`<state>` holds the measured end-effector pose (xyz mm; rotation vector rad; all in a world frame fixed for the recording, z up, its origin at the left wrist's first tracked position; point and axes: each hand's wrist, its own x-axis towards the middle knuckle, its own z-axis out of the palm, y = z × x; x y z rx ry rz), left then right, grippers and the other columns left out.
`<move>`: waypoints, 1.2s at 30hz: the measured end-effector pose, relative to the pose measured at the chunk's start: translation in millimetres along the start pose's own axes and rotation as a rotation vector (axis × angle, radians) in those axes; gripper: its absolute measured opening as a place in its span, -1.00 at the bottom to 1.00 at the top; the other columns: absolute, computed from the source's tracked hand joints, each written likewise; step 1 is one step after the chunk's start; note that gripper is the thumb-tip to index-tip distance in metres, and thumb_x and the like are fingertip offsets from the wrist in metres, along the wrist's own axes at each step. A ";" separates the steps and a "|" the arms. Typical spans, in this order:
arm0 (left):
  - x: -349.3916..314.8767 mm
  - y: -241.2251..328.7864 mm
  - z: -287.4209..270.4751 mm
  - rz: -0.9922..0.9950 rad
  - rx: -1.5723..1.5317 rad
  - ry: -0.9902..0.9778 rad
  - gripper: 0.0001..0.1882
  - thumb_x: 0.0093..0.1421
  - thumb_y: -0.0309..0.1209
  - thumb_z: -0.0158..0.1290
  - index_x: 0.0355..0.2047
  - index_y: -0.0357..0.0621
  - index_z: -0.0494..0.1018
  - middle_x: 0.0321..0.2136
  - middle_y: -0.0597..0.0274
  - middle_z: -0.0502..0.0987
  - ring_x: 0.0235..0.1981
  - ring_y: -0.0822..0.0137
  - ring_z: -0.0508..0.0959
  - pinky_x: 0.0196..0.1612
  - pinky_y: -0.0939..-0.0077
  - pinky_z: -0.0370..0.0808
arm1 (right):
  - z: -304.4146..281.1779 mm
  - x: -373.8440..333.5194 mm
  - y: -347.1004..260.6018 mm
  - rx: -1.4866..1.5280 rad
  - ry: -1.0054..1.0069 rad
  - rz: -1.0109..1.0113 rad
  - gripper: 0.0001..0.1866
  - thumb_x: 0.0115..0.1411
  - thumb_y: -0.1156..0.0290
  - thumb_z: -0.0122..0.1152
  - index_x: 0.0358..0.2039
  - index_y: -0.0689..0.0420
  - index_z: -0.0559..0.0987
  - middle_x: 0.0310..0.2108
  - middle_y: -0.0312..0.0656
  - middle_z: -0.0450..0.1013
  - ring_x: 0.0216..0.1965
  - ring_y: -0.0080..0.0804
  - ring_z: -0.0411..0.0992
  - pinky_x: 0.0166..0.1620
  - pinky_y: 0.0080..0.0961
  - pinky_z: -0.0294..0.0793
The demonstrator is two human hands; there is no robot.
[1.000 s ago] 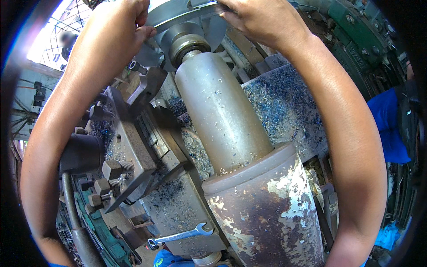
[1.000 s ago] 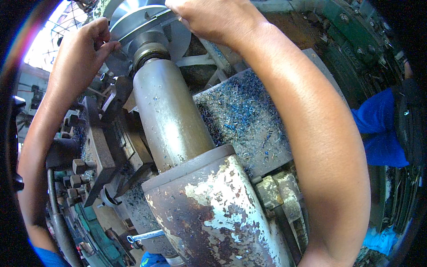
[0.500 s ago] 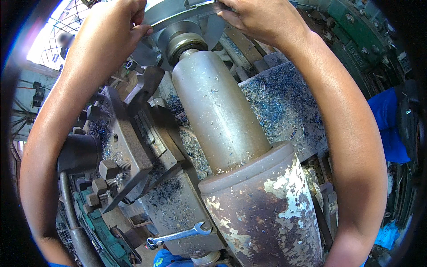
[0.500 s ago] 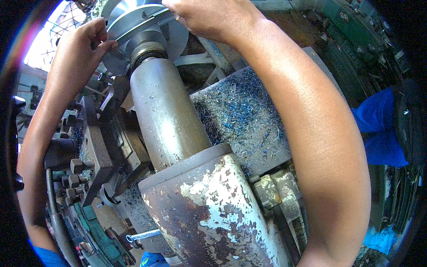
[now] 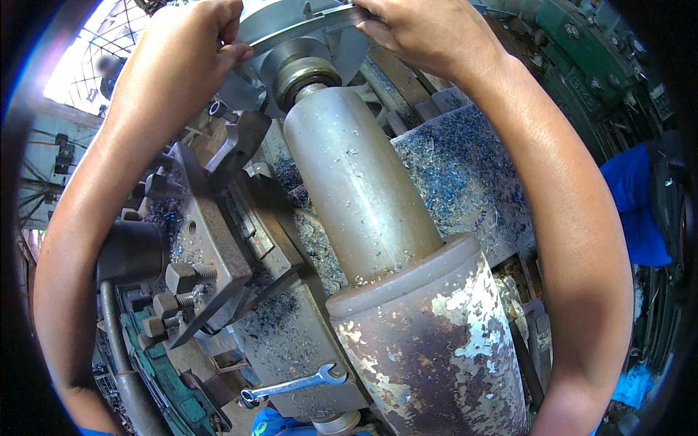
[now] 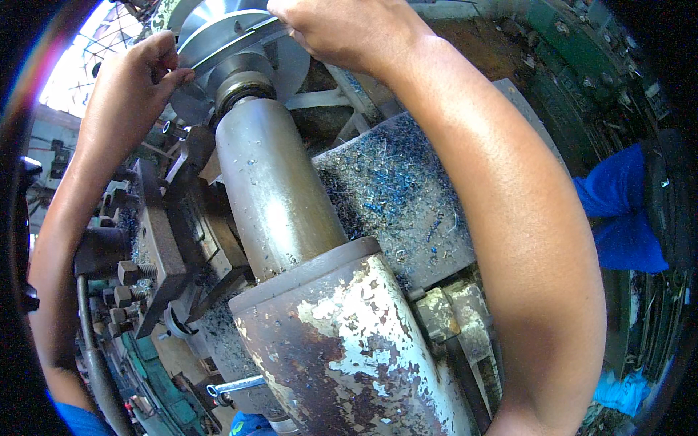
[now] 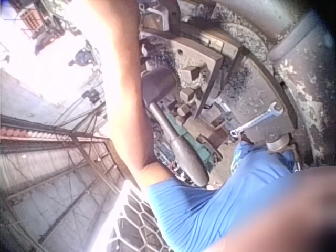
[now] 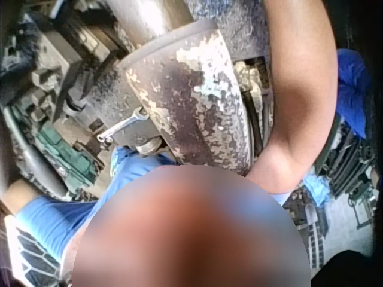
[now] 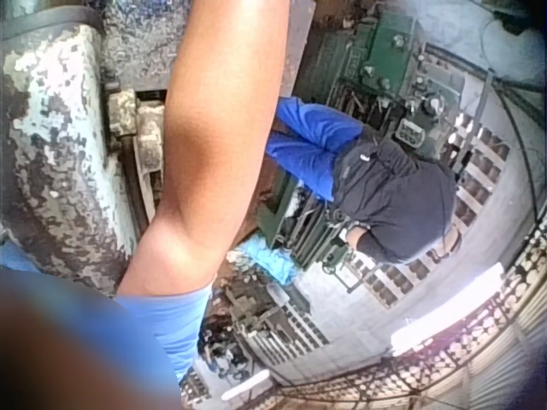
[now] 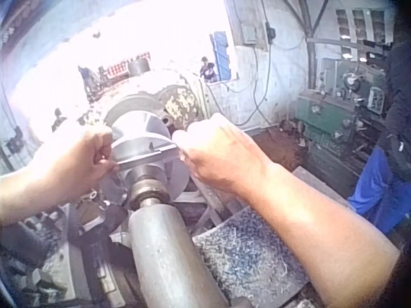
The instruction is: The person repeatedly measures a cylindrical metal part mounted on a lathe using a caliper, then adjusts the lathe controls between measurements. The person handles the caliper and lathe handwheels while the part remains mounted.
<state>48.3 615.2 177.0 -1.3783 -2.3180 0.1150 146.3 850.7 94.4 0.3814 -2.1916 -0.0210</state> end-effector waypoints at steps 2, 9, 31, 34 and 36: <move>-0.3 1.0 -0.5 -0.006 0.008 -0.005 -0.74 0.19 -0.40 0.26 -0.40 -0.20 0.37 -0.62 0.07 0.43 -0.58 0.27 0.44 -0.43 0.32 0.41 | 0.5 -0.3 -0.2 -0.011 0.007 -0.008 -0.91 0.15 0.44 0.15 -0.46 0.17 0.51 -0.57 0.00 0.47 -0.46 0.01 0.52 -0.30 -0.13 0.49; -2.0 4.0 -0.3 -0.028 0.014 0.001 -0.75 0.18 -0.40 0.27 -0.39 -0.21 0.38 -0.61 0.07 0.44 -0.56 0.27 0.47 -0.43 0.32 0.41 | 0.9 -0.1 -0.4 -0.036 -0.008 -0.003 -0.90 0.15 0.43 0.15 -0.46 0.17 0.51 -0.56 0.00 0.47 -0.46 0.01 0.52 -0.30 -0.13 0.49; -1.2 0.5 0.1 0.030 -0.027 0.028 -0.74 0.18 -0.37 0.27 -0.41 -0.23 0.41 -0.63 0.11 0.43 -0.57 0.31 0.45 -0.44 0.36 0.42 | 1.6 -2.0 -1.4 -0.048 0.007 -0.015 -0.89 0.15 0.41 0.17 -0.45 0.17 0.50 -0.55 0.00 0.47 -0.44 0.00 0.51 -0.30 -0.13 0.47; 0.5 0.6 -2.1 0.046 -0.062 0.041 -0.74 0.18 -0.37 0.27 -0.43 -0.24 0.41 -0.64 0.13 0.42 -0.57 0.30 0.45 -0.44 0.37 0.41 | 1.2 -4.5 -1.0 -0.038 -0.004 -0.012 -0.88 0.14 0.39 0.18 -0.44 0.17 0.49 -0.54 0.00 0.47 -0.44 0.01 0.51 -0.30 -0.12 0.46; 0.6 2.0 -4.3 0.034 -0.063 0.030 -0.75 0.17 -0.38 0.27 -0.43 -0.24 0.43 -0.63 0.13 0.43 -0.57 0.30 0.46 -0.43 0.37 0.42 | 0.0 -4.1 -0.5 -0.016 -0.004 -0.016 -0.87 0.14 0.39 0.18 -0.44 0.17 0.48 -0.54 -0.01 0.46 -0.44 0.02 0.50 -0.30 -0.11 0.46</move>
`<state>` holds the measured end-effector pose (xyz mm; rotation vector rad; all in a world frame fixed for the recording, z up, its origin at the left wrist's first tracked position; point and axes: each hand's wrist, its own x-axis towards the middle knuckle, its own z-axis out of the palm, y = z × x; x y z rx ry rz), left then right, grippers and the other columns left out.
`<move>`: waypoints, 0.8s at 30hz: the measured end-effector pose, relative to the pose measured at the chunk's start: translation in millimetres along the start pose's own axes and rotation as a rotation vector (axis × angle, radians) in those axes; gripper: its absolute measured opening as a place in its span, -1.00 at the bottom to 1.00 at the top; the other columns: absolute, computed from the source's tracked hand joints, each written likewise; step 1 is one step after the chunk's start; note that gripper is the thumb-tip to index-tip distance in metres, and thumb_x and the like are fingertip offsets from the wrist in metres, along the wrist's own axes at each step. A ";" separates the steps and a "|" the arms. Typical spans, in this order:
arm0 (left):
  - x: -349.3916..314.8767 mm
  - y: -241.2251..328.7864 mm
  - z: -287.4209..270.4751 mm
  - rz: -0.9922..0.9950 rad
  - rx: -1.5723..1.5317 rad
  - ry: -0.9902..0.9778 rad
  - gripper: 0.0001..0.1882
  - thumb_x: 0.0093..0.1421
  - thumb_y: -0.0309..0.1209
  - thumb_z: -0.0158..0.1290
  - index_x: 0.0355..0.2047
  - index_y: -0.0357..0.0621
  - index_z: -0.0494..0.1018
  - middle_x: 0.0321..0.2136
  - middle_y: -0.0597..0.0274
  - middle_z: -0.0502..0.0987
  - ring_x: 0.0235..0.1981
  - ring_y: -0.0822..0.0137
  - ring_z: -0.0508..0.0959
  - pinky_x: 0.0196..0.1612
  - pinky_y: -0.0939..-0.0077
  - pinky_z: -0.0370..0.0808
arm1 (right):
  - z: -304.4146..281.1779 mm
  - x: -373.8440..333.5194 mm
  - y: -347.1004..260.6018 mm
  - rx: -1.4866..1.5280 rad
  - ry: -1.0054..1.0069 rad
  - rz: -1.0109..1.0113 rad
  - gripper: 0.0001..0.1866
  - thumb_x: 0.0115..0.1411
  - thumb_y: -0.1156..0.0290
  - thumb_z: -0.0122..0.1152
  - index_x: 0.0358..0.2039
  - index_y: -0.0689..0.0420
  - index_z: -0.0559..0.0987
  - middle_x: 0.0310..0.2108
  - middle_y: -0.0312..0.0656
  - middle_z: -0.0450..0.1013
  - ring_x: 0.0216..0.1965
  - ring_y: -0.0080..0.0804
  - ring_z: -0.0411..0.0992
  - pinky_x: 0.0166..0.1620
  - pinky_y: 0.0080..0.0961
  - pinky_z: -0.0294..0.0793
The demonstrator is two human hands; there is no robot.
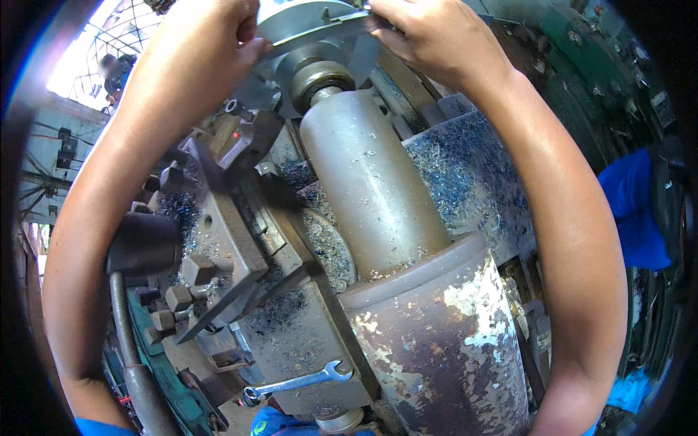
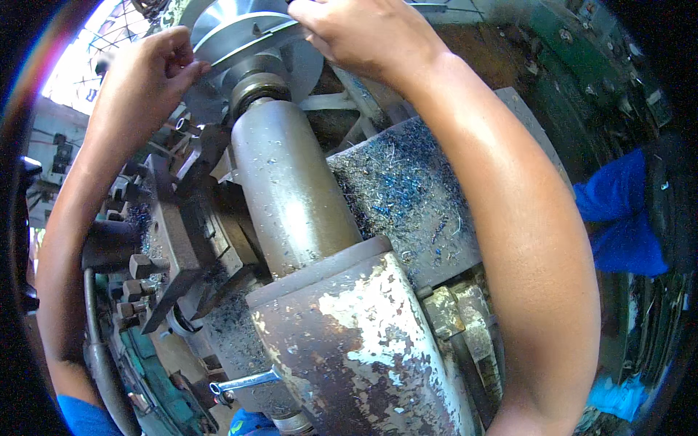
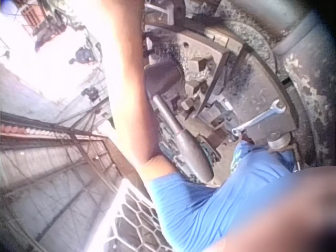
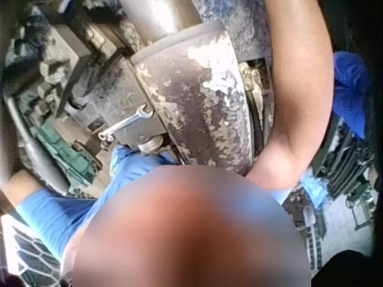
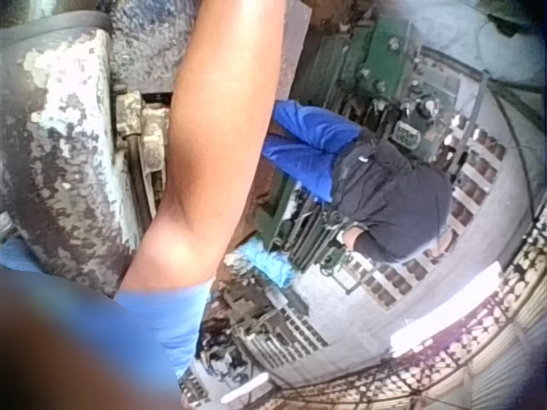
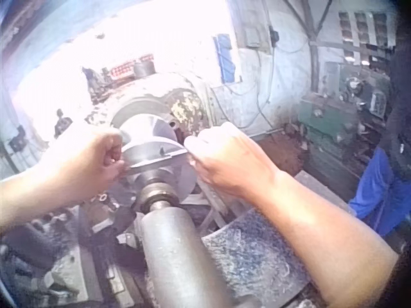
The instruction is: The person repeatedly measures a cylindrical metal part mounted on a lathe using a caliper, then adjusts the lathe controls between measurements. The person handles the caliper and lathe handwheels while the part remains mounted.
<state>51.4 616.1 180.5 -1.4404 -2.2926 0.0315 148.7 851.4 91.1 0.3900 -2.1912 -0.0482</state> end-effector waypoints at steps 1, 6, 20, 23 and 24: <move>-0.2 0.9 -1.1 -0.008 0.000 -0.004 -0.76 0.17 -0.38 0.27 -0.43 -0.24 0.44 -0.63 0.13 0.44 -0.57 0.29 0.47 -0.43 0.37 0.42 | -0.9 -0.1 0.0 0.012 0.009 -0.007 -0.87 0.14 0.39 0.19 -0.44 0.16 0.48 -0.54 -0.01 0.46 -0.44 0.02 0.50 -0.29 -0.11 0.46; -1.6 4.0 -3.4 -0.035 0.007 -0.027 -0.79 0.14 -0.38 0.28 -0.40 -0.26 0.51 -0.59 0.07 0.52 -0.53 0.21 0.56 -0.39 0.33 0.48 | -1.7 -0.4 -1.3 0.053 0.059 -0.032 -0.88 0.13 0.40 0.21 -0.44 0.15 0.47 -0.53 -0.05 0.44 -0.43 0.01 0.48 -0.28 -0.12 0.46; 14.0 1.4 -29.2 0.043 0.011 0.080 -0.81 0.17 -0.40 0.24 -0.38 -0.29 0.53 -0.53 -0.07 0.56 -0.47 0.02 0.61 -0.31 0.24 0.51 | -23.6 15.6 14.1 0.005 0.074 -0.077 -0.90 0.10 0.44 0.24 -0.43 0.14 0.49 -0.54 -0.08 0.43 -0.44 -0.06 0.47 -0.28 -0.17 0.47; 14.5 2.0 -36.3 -0.040 -0.064 0.063 -0.82 0.17 -0.41 0.23 -0.38 -0.30 0.51 -0.53 -0.06 0.56 -0.47 0.02 0.61 -0.31 0.24 0.51 | -32.1 20.0 18.3 -0.038 0.067 -0.078 -0.85 0.05 0.41 0.33 -0.37 0.14 0.55 -0.48 -0.09 0.47 -0.41 -0.09 0.49 -0.26 -0.24 0.48; 13.9 1.7 -39.7 -0.022 -0.074 0.097 -0.82 0.17 -0.41 0.22 -0.38 -0.30 0.50 -0.53 -0.06 0.56 -0.47 0.03 0.61 -0.31 0.24 0.51 | -36.0 22.3 19.0 -0.030 0.081 -0.076 -0.84 0.08 0.41 0.32 -0.33 0.13 0.55 -0.45 -0.09 0.49 -0.36 -0.09 0.50 -0.23 -0.22 0.49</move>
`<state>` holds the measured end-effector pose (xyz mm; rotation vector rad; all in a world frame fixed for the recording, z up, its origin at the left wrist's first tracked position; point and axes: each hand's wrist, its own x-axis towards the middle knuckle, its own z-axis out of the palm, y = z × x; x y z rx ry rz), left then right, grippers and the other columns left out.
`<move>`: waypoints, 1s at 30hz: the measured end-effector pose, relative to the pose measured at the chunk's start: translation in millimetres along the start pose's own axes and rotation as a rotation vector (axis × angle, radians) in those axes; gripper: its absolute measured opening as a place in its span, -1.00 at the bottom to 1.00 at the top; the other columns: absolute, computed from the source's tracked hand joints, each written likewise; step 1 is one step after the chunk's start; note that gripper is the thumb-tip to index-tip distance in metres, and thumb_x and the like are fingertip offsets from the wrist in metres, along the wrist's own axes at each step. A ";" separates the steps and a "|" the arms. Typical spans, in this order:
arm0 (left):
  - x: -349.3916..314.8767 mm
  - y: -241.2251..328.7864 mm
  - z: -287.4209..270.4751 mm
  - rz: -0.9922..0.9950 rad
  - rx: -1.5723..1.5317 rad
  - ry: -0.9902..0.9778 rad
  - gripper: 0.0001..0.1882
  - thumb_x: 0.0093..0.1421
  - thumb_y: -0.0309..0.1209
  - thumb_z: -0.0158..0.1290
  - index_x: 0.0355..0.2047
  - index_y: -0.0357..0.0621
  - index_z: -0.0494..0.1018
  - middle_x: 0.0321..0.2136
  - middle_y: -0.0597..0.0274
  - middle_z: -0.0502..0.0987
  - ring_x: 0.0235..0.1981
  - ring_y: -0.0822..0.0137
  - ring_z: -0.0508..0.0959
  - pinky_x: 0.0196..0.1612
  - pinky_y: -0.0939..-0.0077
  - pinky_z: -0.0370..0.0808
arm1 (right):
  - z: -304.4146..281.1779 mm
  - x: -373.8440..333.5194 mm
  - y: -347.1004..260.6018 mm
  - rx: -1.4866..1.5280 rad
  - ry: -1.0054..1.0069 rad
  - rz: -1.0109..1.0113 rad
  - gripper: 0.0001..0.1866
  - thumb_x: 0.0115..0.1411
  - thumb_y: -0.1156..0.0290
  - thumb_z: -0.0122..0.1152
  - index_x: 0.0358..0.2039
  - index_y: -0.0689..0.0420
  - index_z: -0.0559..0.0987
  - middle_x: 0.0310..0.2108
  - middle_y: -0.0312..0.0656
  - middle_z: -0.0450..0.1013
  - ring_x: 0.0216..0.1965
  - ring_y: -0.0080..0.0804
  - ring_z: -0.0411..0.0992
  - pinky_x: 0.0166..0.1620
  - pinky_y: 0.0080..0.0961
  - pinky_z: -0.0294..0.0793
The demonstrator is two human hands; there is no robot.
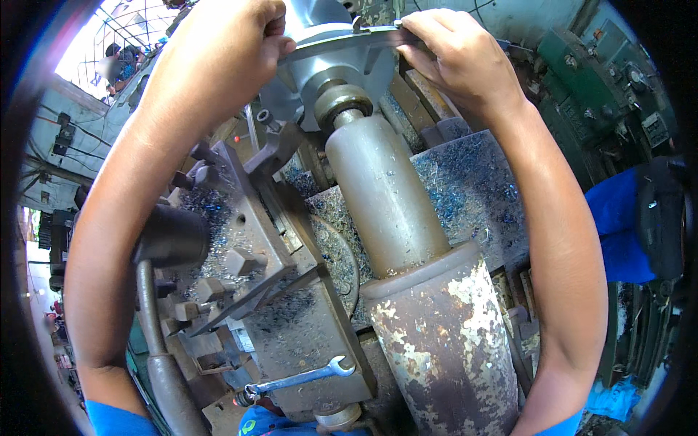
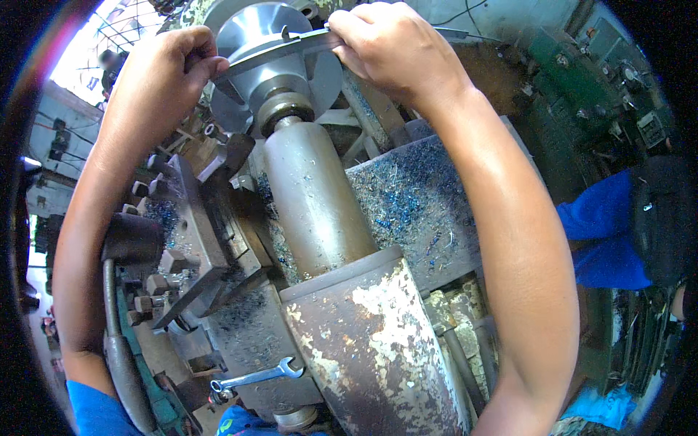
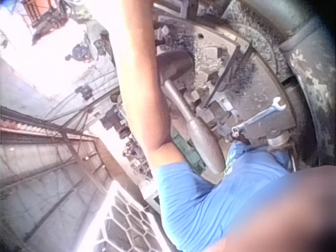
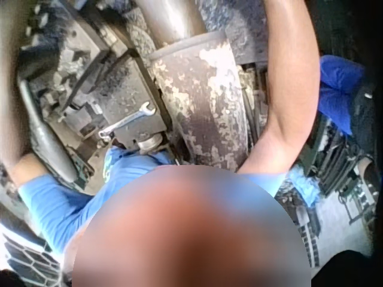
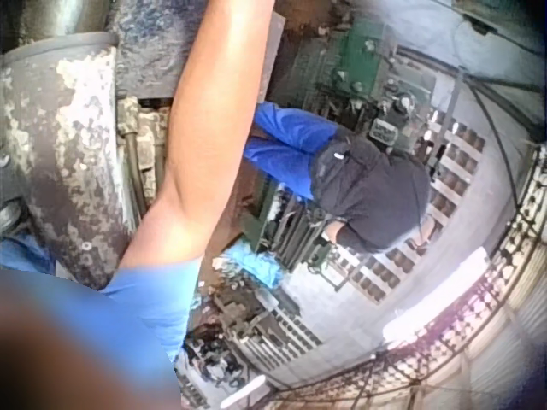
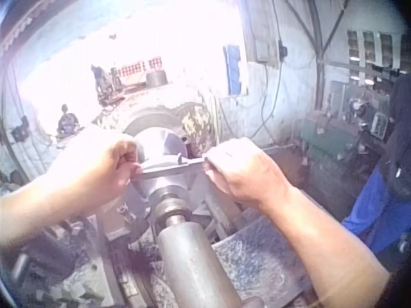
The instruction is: The person repeatedly measures a cylindrical metal part mounted on a lathe using a caliper, then adjusts the lathe controls between measurements. The person handles the caliper and lathe handwheels while the part remains mounted.
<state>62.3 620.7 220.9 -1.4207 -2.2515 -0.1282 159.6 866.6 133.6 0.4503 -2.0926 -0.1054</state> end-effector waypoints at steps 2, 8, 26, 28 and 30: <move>-2.4 0.1 -8.0 0.049 -0.023 0.092 -0.82 0.18 -0.42 0.21 -0.40 -0.30 0.48 -0.54 -0.07 0.56 -0.49 0.03 0.60 -0.32 0.25 0.50 | -9.9 7.2 -0.7 0.002 0.028 -0.004 -0.81 0.14 0.40 0.32 -0.25 0.13 0.55 -0.38 -0.09 0.53 -0.26 -0.09 0.54 -0.17 -0.19 0.51; -12.9 -4.9 -42.0 -0.156 -0.338 0.184 -0.85 0.25 -0.38 0.03 -0.36 -0.24 0.45 -0.45 -0.14 0.55 -0.33 -0.15 0.58 -0.20 0.04 0.50 | -70.2 56.4 -27.7 0.198 -0.108 0.198 -0.83 0.06 0.44 0.35 -0.37 0.16 0.52 -0.43 -0.07 0.51 -0.32 -0.05 0.53 -0.22 -0.22 0.51; -176.9 20.5 -297.0 -0.247 -1.183 0.121 -0.82 0.38 -0.33 0.06 -0.30 -0.15 0.38 -0.49 0.39 0.44 -0.50 0.61 0.42 -0.47 0.69 0.36 | -359.8 195.3 -241.1 0.352 -0.409 0.548 -0.65 -0.17 0.68 0.47 -0.29 0.24 0.61 -0.49 -0.37 0.46 -0.47 -0.82 0.33 -0.46 -0.77 0.32; -195.6 22.7 -321.9 -0.169 -1.218 0.135 -0.81 0.38 -0.32 0.05 -0.30 -0.15 0.36 -0.48 0.37 0.44 -0.53 0.60 0.43 -0.51 0.72 0.36 | -380.5 203.8 -263.3 0.320 -0.388 0.491 -0.64 -0.19 0.68 0.48 -0.30 0.24 0.61 -0.49 -0.34 0.48 -0.49 -0.80 0.36 -0.48 -0.76 0.32; -214.4 26.8 -342.1 -0.139 -1.208 0.160 -0.82 0.38 -0.32 0.05 -0.29 -0.15 0.35 -0.48 0.37 0.44 -0.55 0.60 0.43 -0.53 0.73 0.36 | -396.0 209.1 -283.7 0.274 -0.364 0.425 -0.63 -0.20 0.67 0.49 -0.30 0.24 0.61 -0.49 -0.31 0.51 -0.51 -0.77 0.38 -0.51 -0.75 0.32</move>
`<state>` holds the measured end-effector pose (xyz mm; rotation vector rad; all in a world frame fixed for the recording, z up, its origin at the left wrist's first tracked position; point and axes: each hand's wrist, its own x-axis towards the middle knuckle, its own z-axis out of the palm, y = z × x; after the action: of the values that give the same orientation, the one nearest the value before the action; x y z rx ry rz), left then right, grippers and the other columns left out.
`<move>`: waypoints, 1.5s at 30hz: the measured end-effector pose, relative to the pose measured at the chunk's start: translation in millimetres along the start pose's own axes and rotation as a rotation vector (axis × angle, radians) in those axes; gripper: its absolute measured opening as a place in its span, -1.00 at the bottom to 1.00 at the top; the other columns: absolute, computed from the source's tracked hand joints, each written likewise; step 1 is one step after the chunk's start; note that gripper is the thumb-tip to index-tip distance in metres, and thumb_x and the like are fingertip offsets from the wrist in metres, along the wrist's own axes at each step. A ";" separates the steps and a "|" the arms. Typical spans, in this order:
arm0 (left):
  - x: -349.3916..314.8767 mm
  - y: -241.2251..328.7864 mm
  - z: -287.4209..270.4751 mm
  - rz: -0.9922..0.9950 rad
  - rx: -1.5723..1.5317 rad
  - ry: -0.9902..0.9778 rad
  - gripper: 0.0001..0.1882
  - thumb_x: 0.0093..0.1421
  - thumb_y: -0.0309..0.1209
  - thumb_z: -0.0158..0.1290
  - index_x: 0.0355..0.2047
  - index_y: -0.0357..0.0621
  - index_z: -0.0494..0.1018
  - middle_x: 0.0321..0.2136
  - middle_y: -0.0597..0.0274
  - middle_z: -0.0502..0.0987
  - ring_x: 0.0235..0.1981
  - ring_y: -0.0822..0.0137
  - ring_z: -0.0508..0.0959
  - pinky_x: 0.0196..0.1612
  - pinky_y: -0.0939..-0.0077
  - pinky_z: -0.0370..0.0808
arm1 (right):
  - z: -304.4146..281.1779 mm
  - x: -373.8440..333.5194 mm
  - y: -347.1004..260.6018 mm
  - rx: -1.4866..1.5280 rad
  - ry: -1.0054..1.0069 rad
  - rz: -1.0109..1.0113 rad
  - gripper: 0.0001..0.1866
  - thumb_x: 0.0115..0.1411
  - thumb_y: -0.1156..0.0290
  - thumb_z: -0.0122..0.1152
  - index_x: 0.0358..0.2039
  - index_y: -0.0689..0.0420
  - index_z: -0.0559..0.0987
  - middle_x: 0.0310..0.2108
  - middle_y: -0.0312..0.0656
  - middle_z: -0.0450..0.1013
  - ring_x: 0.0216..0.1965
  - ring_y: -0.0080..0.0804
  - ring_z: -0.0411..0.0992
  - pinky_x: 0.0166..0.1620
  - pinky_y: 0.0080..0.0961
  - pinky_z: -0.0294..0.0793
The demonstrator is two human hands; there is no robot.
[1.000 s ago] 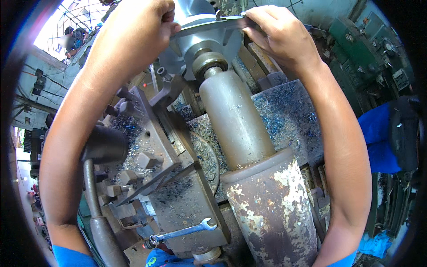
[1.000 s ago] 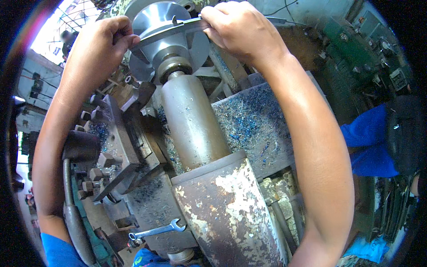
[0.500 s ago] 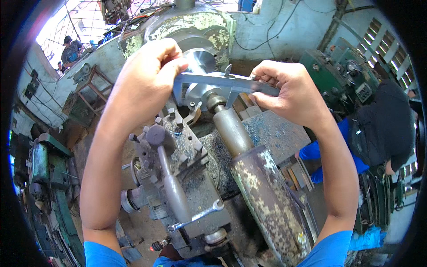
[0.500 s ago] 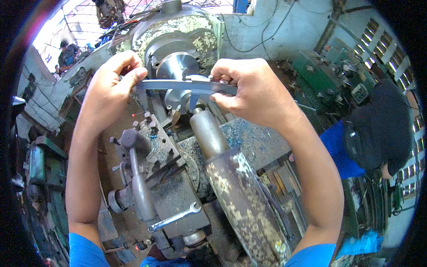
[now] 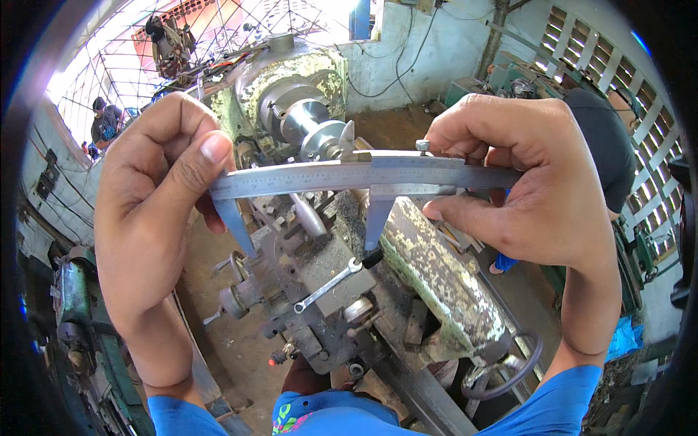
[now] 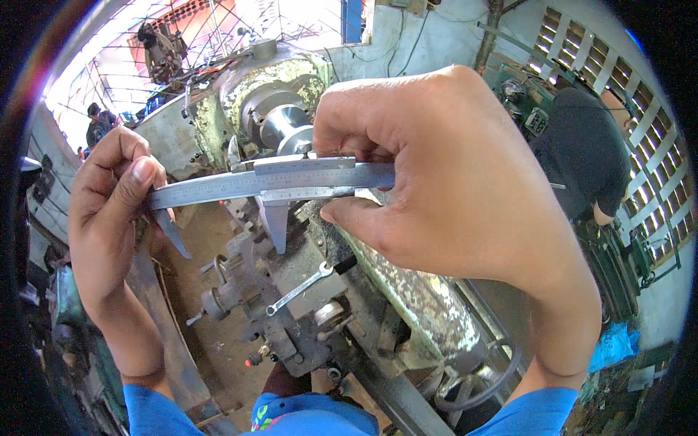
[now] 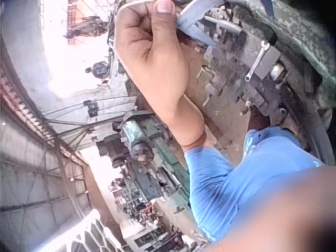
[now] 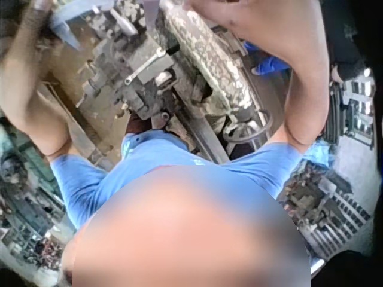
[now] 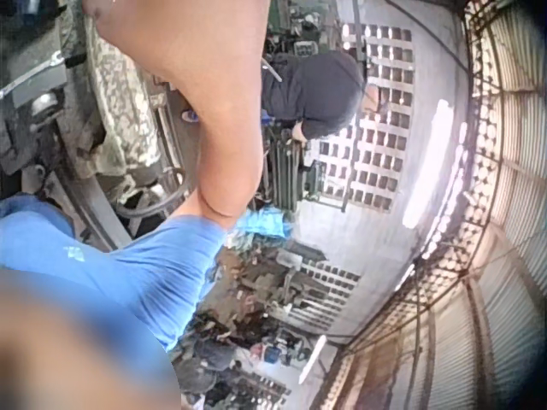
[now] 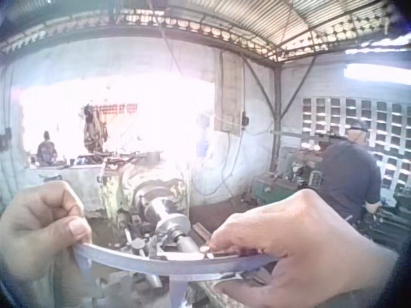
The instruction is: The person repeatedly measures a cylindrical metal part mounted on a lathe using a caliper, then adjusts the lathe controls between measurements. The person handles the caliper and lathe handwheels while the part remains mounted.
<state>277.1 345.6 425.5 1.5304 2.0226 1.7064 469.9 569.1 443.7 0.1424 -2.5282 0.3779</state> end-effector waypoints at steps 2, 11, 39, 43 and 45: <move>-15.9 15.6 -5.1 0.027 0.002 0.027 -0.82 0.38 -0.32 0.05 -0.29 -0.15 0.35 -0.48 0.36 0.44 -0.57 0.60 0.43 -0.56 0.73 0.36 | -8.0 -9.2 -22.1 0.017 0.019 0.007 -0.63 -0.21 0.67 0.50 -0.30 0.23 0.62 -0.48 -0.29 0.53 -0.51 -0.74 0.41 -0.52 -0.74 0.33; -67.0 54.2 -28.7 0.075 -0.028 0.060 -0.82 0.38 -0.33 0.05 -0.26 -0.17 0.35 -0.48 0.33 0.43 -0.62 0.59 0.42 -0.65 0.74 0.34 | -33.9 -32.9 -97.2 -0.102 0.032 -0.032 -0.65 -0.19 0.63 0.52 -0.32 0.25 0.62 -0.46 -0.28 0.54 -0.53 -0.68 0.44 -0.53 -0.73 0.37; -153.2 -42.5 35.6 0.025 -0.857 -0.139 -0.14 0.30 0.37 -0.23 0.23 -0.17 0.14 -0.05 0.01 0.44 0.00 0.21 0.48 0.06 0.28 0.43 | 131.2 -103.0 -177.5 -0.243 0.136 -0.065 -0.54 -0.02 0.48 0.45 -0.11 0.37 0.54 -0.40 -0.03 0.48 -0.43 -0.13 0.49 -0.41 -0.26 0.50; -190.4 -106.4 51.1 -0.292 -1.479 -0.307 -0.02 0.23 0.51 -0.40 0.28 -0.11 0.10 0.07 -0.08 0.41 0.09 0.11 0.46 0.11 0.18 0.43 | 196.1 -115.4 -180.2 0.011 0.373 0.174 -0.60 0.02 0.48 0.49 -0.13 0.30 0.56 -0.45 -0.08 0.48 -0.49 -0.33 0.47 -0.42 -0.36 0.48; -204.2 -145.0 54.3 -0.520 -1.561 -0.305 -0.08 0.25 0.48 -0.35 0.17 -0.12 0.23 0.03 -0.05 0.47 0.06 0.10 0.51 0.07 0.11 0.48 | 226.0 -122.0 -184.1 0.148 0.477 0.394 -0.62 0.05 0.48 0.50 -0.14 0.26 0.56 -0.48 -0.15 0.49 -0.51 -0.48 0.46 -0.45 -0.44 0.45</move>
<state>322.7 256.4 189.6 0.5319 0.3868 1.7530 485.5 328.5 239.5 -0.3566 -2.0445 0.6665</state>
